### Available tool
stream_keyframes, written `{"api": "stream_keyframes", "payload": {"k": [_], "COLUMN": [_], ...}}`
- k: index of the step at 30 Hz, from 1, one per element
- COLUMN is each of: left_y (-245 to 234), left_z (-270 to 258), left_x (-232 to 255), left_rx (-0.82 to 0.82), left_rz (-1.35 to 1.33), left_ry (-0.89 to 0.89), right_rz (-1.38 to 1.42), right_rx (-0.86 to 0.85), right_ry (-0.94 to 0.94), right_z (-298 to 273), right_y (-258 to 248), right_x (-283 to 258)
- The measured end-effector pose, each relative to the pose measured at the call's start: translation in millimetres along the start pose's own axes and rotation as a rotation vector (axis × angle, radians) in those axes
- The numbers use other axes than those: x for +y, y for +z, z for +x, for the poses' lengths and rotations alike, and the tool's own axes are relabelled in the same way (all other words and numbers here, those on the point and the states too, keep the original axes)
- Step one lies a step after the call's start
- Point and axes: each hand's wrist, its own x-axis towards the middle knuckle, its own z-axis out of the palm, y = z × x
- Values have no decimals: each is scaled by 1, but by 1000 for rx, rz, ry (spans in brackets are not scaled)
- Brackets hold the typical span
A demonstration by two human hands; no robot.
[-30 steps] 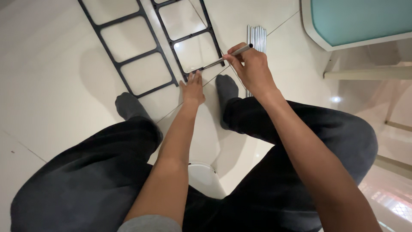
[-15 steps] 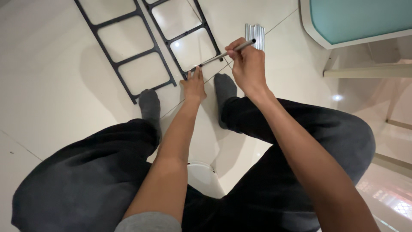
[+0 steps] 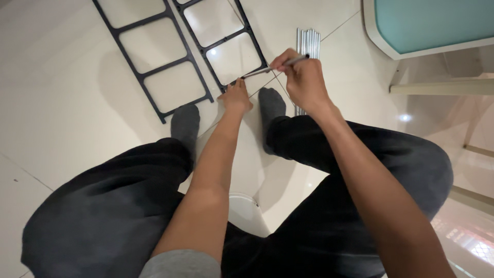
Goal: The person assembles a metal rack by inserting silver rods into black side frames while sitting on the floor. They repeatedly pick up rods, align them with the frame slots, and push them into place, occasionally adjusting the frame orientation.
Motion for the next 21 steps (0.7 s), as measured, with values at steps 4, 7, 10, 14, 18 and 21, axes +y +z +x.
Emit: {"api": "stream_keyframes", "payload": {"k": [4,7,10,14,18,21], "left_y": [-2,-5,-7,-1,-4,-9], "left_z": [4,3,1,2,-1,-5], "left_x": [-2,-1,-1,-2,1,2], "left_rx": [-21,-54,-66,-23,-63,-77], "left_rz": [-22,-40,-48,-58,-62,-73], "left_ry": [3,-4,-2,5,-12,-25], "right_rz": [-3,148,107,-41,35,75], "right_rx": [-71,48,211,300,293,155], "right_ry": [55,20,-74,201,94,-22], "right_z": [-1,-5,-11,-10,-7,-3], "right_y": [-1,11,24,29,29,19], "right_x": [-4,-11,-19,-16,-6,0]}}
